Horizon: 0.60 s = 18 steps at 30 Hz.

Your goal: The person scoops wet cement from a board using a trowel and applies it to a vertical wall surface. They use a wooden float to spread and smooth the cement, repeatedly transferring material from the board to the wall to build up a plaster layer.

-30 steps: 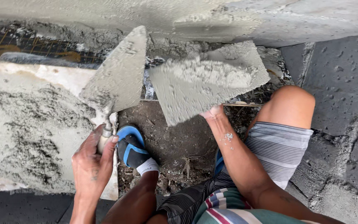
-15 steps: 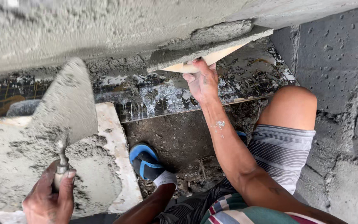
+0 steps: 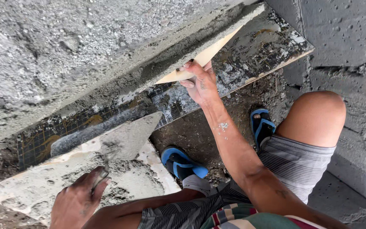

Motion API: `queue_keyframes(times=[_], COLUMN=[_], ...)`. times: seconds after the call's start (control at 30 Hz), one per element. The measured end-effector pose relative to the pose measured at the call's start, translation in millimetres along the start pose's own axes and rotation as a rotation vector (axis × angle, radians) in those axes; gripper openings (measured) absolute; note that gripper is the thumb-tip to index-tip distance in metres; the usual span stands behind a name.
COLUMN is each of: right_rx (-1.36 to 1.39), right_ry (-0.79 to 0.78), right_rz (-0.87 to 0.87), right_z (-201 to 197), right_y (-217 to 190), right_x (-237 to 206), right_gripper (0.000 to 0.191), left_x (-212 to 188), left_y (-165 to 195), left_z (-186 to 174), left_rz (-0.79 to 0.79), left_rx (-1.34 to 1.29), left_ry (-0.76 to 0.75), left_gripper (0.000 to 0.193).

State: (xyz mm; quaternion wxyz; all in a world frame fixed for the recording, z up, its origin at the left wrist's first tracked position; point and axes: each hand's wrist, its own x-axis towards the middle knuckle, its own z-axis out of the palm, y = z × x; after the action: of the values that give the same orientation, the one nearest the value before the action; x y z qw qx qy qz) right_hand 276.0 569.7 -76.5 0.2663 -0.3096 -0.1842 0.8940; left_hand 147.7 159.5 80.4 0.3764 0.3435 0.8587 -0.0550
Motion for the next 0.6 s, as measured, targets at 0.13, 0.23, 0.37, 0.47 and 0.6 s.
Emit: queue_keyframes(times=[0.13,0.23,0.37,0.47,0.6], right_rx=[0.042,0.072,0.082,0.067,0.089], right_ry=[0.056,0.059,0.051,0.078,0.014], right_rz=[-0.003,-0.006,-0.039,-0.042,-0.062], right_z=[16,28,46,65,94], right_y=[-3,-8,-22,-33,-48], right_x=[-8,-15,-24,-34,-46], right_gripper=[0.033,0.031,0.031,0.026,0.026], left_x=[16,21,27,32,37], left_y=[12,24,39,47,54], left_z=[-15,-20,-24,-29,-35], left_rz=[-0.008,0.101,0.177,0.179,0.162], left_rx=[0.055,-0.075,-0.167,-0.186,-0.189], left_ry=[-0.131,-0.010,0.128,0.089,0.144], left_gripper=[0.048,0.044,0.043,0.044,0.043])
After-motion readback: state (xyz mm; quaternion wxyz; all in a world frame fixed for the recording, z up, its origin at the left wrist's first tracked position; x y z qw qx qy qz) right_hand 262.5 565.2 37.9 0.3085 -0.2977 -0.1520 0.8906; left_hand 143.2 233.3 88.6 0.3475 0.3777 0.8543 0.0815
